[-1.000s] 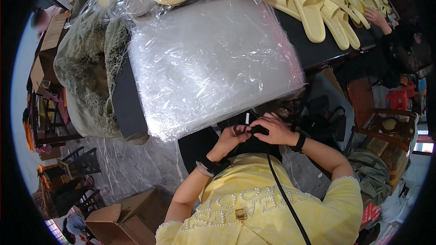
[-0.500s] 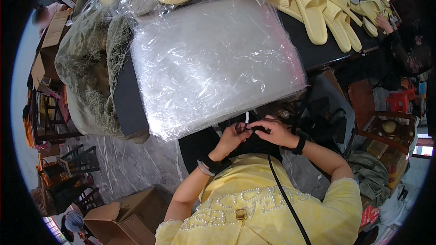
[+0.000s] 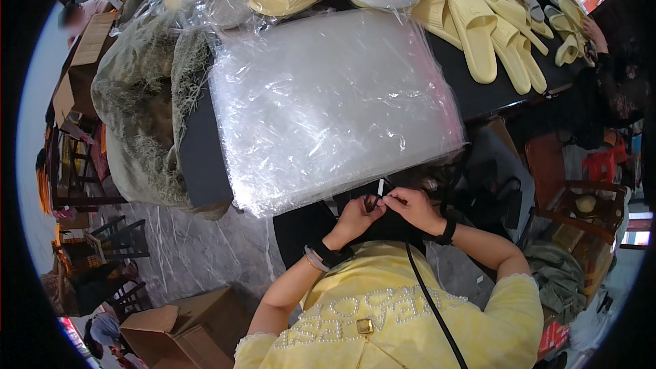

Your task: Packaging yellow and white plastic slippers into plastic bags.

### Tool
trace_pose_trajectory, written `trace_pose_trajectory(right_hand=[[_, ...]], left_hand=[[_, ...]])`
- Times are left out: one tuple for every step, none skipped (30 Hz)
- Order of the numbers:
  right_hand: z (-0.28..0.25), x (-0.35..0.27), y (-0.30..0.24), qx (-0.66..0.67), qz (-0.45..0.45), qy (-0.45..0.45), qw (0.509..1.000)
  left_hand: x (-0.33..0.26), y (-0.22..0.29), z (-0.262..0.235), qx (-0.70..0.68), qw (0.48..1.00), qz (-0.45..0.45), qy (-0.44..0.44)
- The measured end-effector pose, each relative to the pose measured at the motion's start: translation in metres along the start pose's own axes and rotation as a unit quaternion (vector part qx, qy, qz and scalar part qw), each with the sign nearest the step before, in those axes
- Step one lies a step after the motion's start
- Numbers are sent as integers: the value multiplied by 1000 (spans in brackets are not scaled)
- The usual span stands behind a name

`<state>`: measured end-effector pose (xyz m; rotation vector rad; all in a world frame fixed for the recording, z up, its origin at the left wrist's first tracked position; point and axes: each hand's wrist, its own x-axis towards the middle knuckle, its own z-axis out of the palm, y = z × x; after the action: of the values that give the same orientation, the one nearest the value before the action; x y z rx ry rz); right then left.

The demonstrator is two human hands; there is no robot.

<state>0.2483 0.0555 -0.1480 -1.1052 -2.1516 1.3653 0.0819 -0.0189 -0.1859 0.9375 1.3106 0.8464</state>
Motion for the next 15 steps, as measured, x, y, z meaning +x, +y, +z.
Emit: trace_pose_trajectory(right_hand=[[2, 2, 4, 46, 35, 2, 998], [0, 5, 9, 48, 47, -25, 997], [-1, 6, 12, 47, 47, -24, 997], [-1, 6, 16, 41, 55, -25, 997], [-1, 6, 18, 35, 64, -25, 997], [0, 6, 16, 34, 63, -25, 997], [0, 6, 13, -7, 57, -8, 998], [0, 6, 10, -49, 51, 8, 997], [-1, 7, 6, -50, 50, 8, 998], [-2, 7, 3, -61, 56, 4, 997], [-3, 7, 1, -72, 62, 1, 996], [-2, 5, 0, -72, 61, 1, 996], [0, 2, 0, -64, 42, 12, 997], [1, 1, -1, -57, 23, 23, 998], [-1, 2, 0, -56, 24, 24, 998]], left_hand=[[0, -4, 0, 0, 1000, 1, 1], [1, -12, 0, 22, 1000, 16, 15], [2, -6, -1, 44, 998, 31, 27], [1, -1, -1, 44, 998, 32, 26], [-2, 5, -1, 72, 997, 23, 28], [-5, 14, -2, 99, 995, 13, 31], [-7, 19, -1, 99, 994, 14, 31], [-8, 22, -1, 84, 995, 28, 42], [-9, 23, 0, 68, 995, 43, 54], [-8, 24, 0, 68, 995, 43, 55], [-7, 25, 0, 58, 996, 43, 51], [-6, 26, 1, 49, 997, 43, 48], [-5, 26, 2, 49, 997, 43, 48], [-3, 26, 3, 61, 997, 32, 46], [0, 26, 4, 72, 996, 22, 42]])
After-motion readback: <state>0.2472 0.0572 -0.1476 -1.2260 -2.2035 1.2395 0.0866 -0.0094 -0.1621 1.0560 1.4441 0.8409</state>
